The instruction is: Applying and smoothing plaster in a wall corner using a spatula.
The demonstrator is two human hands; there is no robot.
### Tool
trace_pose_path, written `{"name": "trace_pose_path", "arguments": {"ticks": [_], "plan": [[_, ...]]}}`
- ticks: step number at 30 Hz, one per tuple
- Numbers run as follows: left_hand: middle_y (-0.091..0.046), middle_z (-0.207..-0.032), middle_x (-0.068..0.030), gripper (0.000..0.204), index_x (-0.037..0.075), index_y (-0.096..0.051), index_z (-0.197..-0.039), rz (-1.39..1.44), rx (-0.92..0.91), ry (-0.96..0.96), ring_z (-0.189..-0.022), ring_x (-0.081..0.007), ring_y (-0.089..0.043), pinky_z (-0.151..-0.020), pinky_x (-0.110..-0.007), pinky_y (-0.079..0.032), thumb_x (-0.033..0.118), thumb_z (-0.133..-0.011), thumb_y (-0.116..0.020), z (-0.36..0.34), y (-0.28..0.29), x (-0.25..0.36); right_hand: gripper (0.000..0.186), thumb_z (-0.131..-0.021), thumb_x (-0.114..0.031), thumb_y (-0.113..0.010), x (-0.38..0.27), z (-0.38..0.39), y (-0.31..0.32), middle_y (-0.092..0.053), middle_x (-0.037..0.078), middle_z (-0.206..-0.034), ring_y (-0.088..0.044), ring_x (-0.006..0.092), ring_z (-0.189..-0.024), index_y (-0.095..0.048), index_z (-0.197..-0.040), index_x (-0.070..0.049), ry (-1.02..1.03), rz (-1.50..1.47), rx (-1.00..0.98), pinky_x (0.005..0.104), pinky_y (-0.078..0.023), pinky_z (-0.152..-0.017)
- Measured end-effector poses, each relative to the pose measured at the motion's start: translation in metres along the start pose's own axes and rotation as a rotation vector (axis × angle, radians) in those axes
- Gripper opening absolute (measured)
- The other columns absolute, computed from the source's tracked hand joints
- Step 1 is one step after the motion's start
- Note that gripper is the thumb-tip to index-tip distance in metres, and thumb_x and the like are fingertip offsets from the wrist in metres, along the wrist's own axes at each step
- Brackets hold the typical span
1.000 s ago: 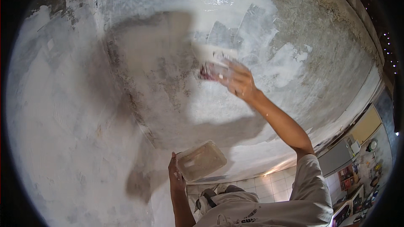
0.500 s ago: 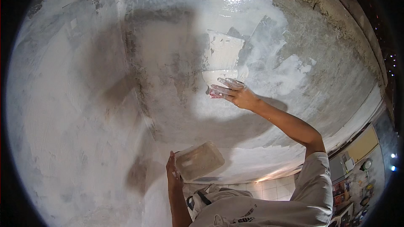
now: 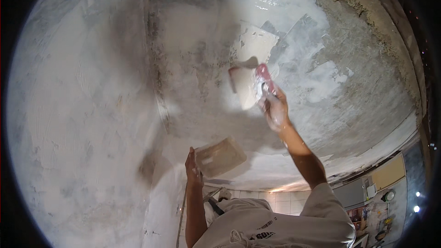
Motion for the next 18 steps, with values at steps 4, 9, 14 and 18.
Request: {"name": "trace_pose_path", "arguments": {"ticks": [4,9,14,18], "plan": [[-0.048,-0.128,-0.0134,0.075,-0.003,-0.038,-0.136,-0.1,-0.24,-0.282,-0.118,-0.0237,-0.045,-0.102,-0.035,-0.034,0.055,-0.091,-0.048,-0.012,0.001,-0.015,0.03,-0.092,-0.004,-0.045,0.061,0.048,-0.002,-0.062,0.009,-0.113,-0.064,0.0165,-0.091,-0.052,-0.121,-0.003,-0.319,-0.45,-0.036,0.0311,-0.054,-0.081],[-0.056,-0.109,-0.0129,0.057,-0.001,-0.05,-0.116,0.06,-0.128,0.086,-0.097,-0.026,-0.057,-0.084,-0.041,-0.05,0.051,-0.094,-0.043,0.016,-0.041,-0.003,0.03,-0.093,-0.008,-0.045,0.081,0.083,-0.007,-0.06,0.009,-0.117,-0.061,0.0205,-0.104,-0.052,-0.123,-0.003,-0.462,-0.547,-0.104,0.034,-0.051,-0.088],[-0.057,-0.109,-0.0134,0.054,0.0,-0.051,-0.118,-0.024,-0.002,0.053,-0.1,-0.024,-0.058,-0.085,-0.038,-0.051,0.048,-0.097,-0.039,0.029,-0.044,0.003,0.033,-0.093,-0.01,-0.044,0.055,0.101,0.009,-0.059,0.012,-0.122,-0.058,0.0261,-0.111,-0.052,-0.124,-0.003,-0.334,0.302,-0.076,0.0379,-0.048,-0.093],[-0.048,-0.13,-0.018,0.06,-0.007,-0.038,-0.134,0.092,-0.102,0.105,-0.122,-0.0269,-0.045,-0.102,-0.037,-0.036,0.041,-0.097,-0.043,0.015,-0.023,-0.026,0.031,-0.085,-0.002,-0.05,0.041,0.135,-0.012,-0.055,0.015,-0.127,-0.05,0.031,-0.122,-0.057,-0.115,-0.004,0.383,0.508,-0.654,0.0394,-0.045,-0.099]]}}
Point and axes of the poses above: each hand's wrist, its own z-axis away from the middle knuckle, its own y-axis out of the back of the hand, x = y × z, the point moved 6 cm from there along -z, towards the middle knuckle
